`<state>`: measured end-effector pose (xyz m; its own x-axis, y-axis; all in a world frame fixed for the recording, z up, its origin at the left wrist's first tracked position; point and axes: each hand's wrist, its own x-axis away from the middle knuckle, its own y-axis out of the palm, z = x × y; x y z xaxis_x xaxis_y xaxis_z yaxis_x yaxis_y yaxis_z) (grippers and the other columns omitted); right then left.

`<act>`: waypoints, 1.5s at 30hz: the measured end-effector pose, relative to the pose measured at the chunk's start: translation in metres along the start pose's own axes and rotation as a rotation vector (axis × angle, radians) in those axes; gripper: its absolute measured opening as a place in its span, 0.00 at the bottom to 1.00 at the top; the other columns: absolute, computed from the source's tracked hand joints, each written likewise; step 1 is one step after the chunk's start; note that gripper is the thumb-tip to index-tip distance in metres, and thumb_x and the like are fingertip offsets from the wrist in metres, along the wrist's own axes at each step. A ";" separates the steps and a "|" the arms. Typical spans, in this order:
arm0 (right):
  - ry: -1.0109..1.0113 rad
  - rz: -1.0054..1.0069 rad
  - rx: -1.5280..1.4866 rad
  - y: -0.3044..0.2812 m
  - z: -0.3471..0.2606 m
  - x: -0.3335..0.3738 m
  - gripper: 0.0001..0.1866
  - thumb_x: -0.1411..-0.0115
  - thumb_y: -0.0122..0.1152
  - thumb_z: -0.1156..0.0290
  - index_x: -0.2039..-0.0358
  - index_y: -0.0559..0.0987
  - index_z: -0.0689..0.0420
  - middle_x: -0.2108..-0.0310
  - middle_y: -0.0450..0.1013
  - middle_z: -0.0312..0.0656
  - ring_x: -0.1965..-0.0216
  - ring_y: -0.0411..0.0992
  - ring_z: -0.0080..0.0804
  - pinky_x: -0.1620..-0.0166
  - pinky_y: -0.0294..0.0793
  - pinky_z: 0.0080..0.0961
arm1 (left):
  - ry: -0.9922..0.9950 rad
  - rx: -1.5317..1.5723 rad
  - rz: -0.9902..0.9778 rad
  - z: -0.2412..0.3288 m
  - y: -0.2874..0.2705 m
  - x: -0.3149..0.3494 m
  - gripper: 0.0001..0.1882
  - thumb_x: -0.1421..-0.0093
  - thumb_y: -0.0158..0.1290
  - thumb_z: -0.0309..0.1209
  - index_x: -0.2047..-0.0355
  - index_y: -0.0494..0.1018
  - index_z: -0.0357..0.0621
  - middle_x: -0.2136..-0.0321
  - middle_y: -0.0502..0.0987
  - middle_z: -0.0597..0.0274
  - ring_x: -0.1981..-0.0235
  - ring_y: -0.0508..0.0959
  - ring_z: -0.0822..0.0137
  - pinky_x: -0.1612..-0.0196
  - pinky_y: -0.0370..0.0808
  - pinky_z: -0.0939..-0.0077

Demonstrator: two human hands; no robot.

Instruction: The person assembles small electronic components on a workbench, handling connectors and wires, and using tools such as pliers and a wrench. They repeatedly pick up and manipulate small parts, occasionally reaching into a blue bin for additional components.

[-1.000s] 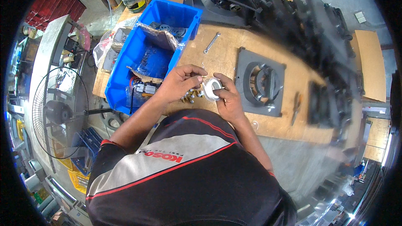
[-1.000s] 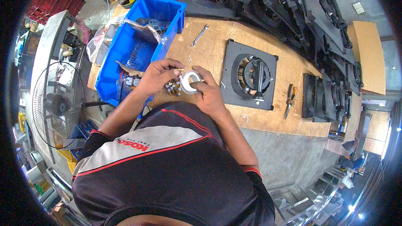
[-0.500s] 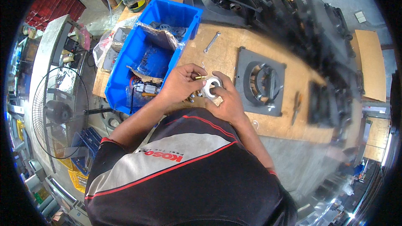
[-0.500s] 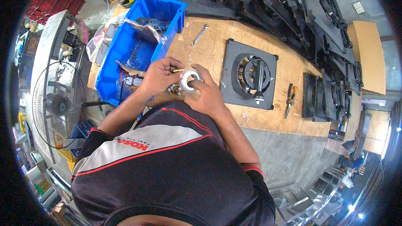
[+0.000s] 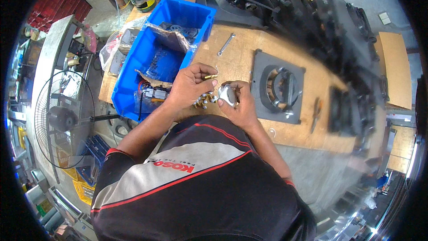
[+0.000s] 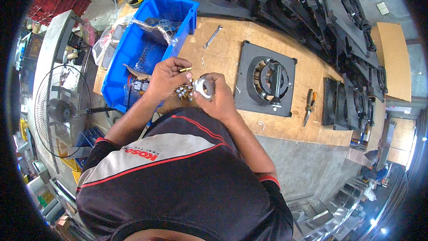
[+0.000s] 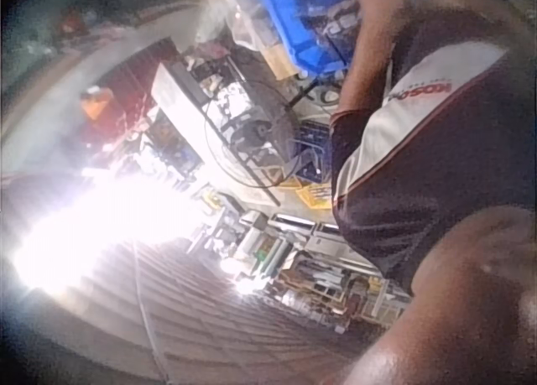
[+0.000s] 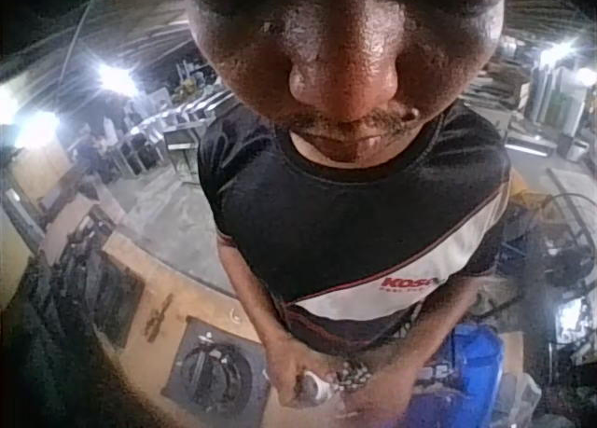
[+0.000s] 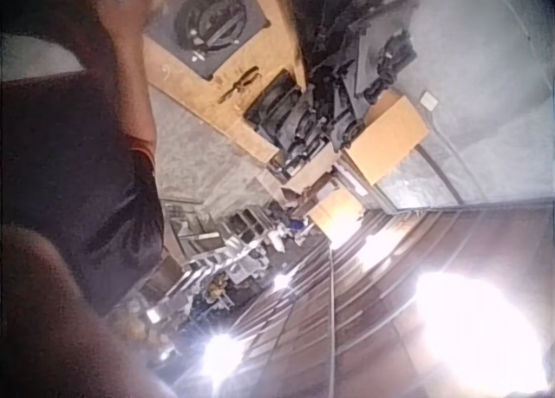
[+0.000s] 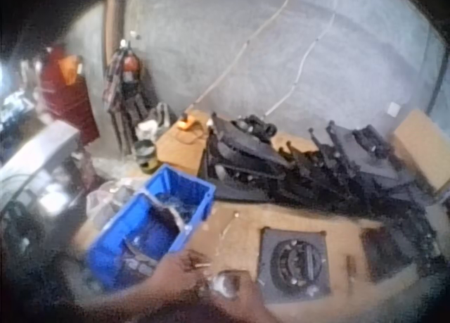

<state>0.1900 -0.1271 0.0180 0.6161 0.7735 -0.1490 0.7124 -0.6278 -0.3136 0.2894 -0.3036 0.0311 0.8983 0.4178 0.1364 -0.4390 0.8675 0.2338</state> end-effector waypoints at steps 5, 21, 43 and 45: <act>-0.193 -0.072 0.260 -0.008 -0.013 -0.008 0.32 0.50 0.72 0.64 0.48 0.69 0.62 0.53 0.71 0.55 0.54 0.75 0.48 0.55 0.76 0.35 | -0.051 -0.026 -0.081 -0.004 0.005 -0.002 0.18 0.44 0.60 0.17 0.53 0.71 0.32 0.63 0.78 0.59 0.63 0.79 0.74 0.59 0.78 0.81; -0.122 -0.060 0.294 -0.007 -0.019 -0.013 0.24 0.49 0.67 0.66 0.52 0.74 0.62 0.58 0.73 0.55 0.55 0.74 0.53 0.53 0.73 0.40 | -0.013 -0.084 0.009 0.000 0.006 0.005 0.15 0.42 0.59 0.18 0.55 0.73 0.31 0.67 0.79 0.58 0.69 0.79 0.76 0.67 0.76 0.84; -0.262 -0.020 -0.009 -0.009 -0.009 -0.019 0.06 0.35 0.55 0.74 0.58 0.77 0.58 0.52 0.71 0.52 0.52 0.72 0.43 0.51 0.71 0.34 | -0.076 0.253 -0.405 0.012 0.005 0.007 0.25 0.35 0.56 0.33 0.42 0.60 0.41 0.70 0.80 0.58 0.72 0.81 0.69 0.67 0.79 0.75; -0.288 -0.050 0.043 -0.010 -0.013 -0.020 0.08 0.39 0.59 0.76 0.58 0.77 0.58 0.51 0.70 0.53 0.50 0.71 0.48 0.50 0.71 0.36 | -0.086 0.232 -0.405 0.013 0.003 0.006 0.26 0.35 0.56 0.34 0.42 0.59 0.42 0.71 0.80 0.59 0.73 0.81 0.69 0.68 0.79 0.75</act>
<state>0.1745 -0.1374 0.0365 0.4549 0.8003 -0.3907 0.7209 -0.5885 -0.3660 0.2930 -0.3023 0.0446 0.9974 0.0262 0.0672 -0.0560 0.8687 0.4921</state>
